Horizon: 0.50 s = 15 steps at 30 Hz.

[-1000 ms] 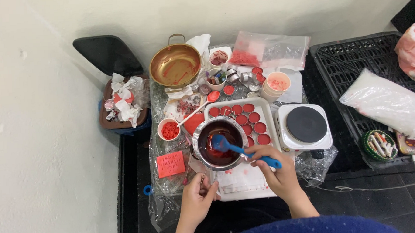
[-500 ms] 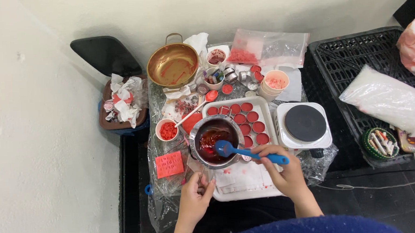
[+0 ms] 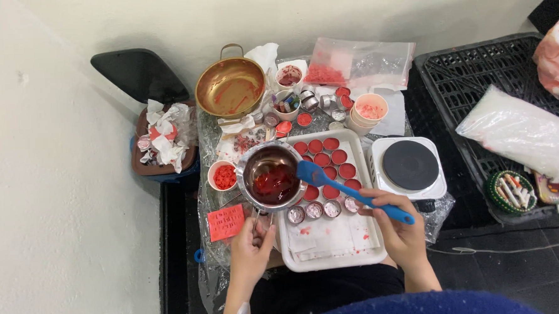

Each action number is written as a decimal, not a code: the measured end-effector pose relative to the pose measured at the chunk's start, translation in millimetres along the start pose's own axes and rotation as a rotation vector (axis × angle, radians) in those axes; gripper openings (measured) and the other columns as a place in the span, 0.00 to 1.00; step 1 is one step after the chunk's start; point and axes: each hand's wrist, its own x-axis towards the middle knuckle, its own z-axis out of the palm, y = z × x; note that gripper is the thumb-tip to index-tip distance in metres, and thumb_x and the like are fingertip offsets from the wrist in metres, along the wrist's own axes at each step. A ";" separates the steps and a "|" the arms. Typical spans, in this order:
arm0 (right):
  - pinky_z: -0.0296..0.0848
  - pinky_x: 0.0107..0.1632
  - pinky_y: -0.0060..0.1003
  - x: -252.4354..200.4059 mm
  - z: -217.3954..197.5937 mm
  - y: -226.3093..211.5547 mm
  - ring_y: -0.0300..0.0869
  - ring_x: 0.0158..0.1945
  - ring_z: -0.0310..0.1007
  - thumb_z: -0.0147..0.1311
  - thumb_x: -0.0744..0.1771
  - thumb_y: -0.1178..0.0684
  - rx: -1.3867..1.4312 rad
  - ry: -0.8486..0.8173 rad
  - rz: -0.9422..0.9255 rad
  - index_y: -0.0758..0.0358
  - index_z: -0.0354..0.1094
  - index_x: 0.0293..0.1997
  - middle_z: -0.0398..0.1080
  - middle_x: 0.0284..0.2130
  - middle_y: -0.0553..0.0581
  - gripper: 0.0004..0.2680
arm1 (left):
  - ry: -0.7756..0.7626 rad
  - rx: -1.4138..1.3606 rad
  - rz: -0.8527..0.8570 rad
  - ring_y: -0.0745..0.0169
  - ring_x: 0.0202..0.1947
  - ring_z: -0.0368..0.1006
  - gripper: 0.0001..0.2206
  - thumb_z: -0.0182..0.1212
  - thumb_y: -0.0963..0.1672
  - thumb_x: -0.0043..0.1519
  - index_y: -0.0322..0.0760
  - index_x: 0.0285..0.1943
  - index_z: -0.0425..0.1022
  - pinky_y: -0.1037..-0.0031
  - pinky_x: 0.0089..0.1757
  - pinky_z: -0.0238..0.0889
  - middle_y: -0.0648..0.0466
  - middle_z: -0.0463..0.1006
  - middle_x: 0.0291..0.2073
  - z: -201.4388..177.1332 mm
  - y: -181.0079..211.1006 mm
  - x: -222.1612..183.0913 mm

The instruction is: Pouring red liquid wax into small candle molds.

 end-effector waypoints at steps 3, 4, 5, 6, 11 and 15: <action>0.82 0.56 0.47 -8.7 -10.9 7.5 0.52 0.58 0.75 0.46 0.70 0.65 0.017 0.009 0.024 0.69 0.63 0.51 0.70 0.57 0.72 0.06 | 0.018 0.025 0.063 0.81 0.19 0.58 0.13 0.66 0.40 0.61 0.35 0.31 0.62 0.82 0.22 0.52 0.61 0.65 0.19 -2.0 -1.0 5.1; 0.82 0.56 0.47 -11.1 -12.6 8.2 0.52 0.58 0.75 0.46 0.70 0.65 0.016 0.012 0.027 0.69 0.63 0.51 0.70 0.57 0.72 0.06 | 0.014 0.026 0.060 0.81 0.19 0.58 0.13 0.66 0.40 0.61 0.35 0.31 0.62 0.82 0.22 0.52 0.61 0.65 0.19 -1.9 -0.6 5.3; 0.82 0.56 0.47 -12.6 -14.2 9.1 0.53 0.59 0.75 0.46 0.70 0.65 0.013 0.013 0.025 0.69 0.62 0.52 0.70 0.57 0.71 0.06 | 0.022 0.051 0.043 0.80 0.18 0.59 0.13 0.66 0.41 0.61 0.35 0.31 0.63 0.81 0.21 0.53 0.61 0.65 0.18 -1.8 -0.1 5.9; 0.82 0.57 0.48 -14.1 -15.6 9.9 0.53 0.60 0.75 0.45 0.70 0.65 0.010 0.013 0.024 0.68 0.62 0.52 0.69 0.57 0.71 0.06 | 0.030 0.076 0.027 0.80 0.18 0.59 0.13 0.66 0.41 0.61 0.35 0.31 0.63 0.81 0.21 0.53 0.61 0.66 0.18 -1.9 0.6 6.6; 0.82 0.56 0.47 -15.9 -14.4 13.1 0.52 0.60 0.74 0.45 0.70 0.65 -0.038 0.004 0.068 0.68 0.62 0.53 0.69 0.57 0.70 0.07 | 0.047 0.075 0.045 0.80 0.18 0.62 0.12 0.66 0.41 0.61 0.34 0.31 0.63 0.81 0.21 0.54 0.61 0.67 0.18 3.3 -3.8 4.8; 0.82 0.56 0.46 -18.8 -13.7 14.9 0.52 0.59 0.75 0.45 0.70 0.65 -0.077 -0.014 0.113 0.68 0.63 0.52 0.71 0.56 0.69 0.07 | 0.046 0.082 0.040 0.80 0.17 0.61 0.12 0.65 0.41 0.61 0.34 0.31 0.64 0.80 0.21 0.54 0.60 0.66 0.18 4.7 -1.4 3.0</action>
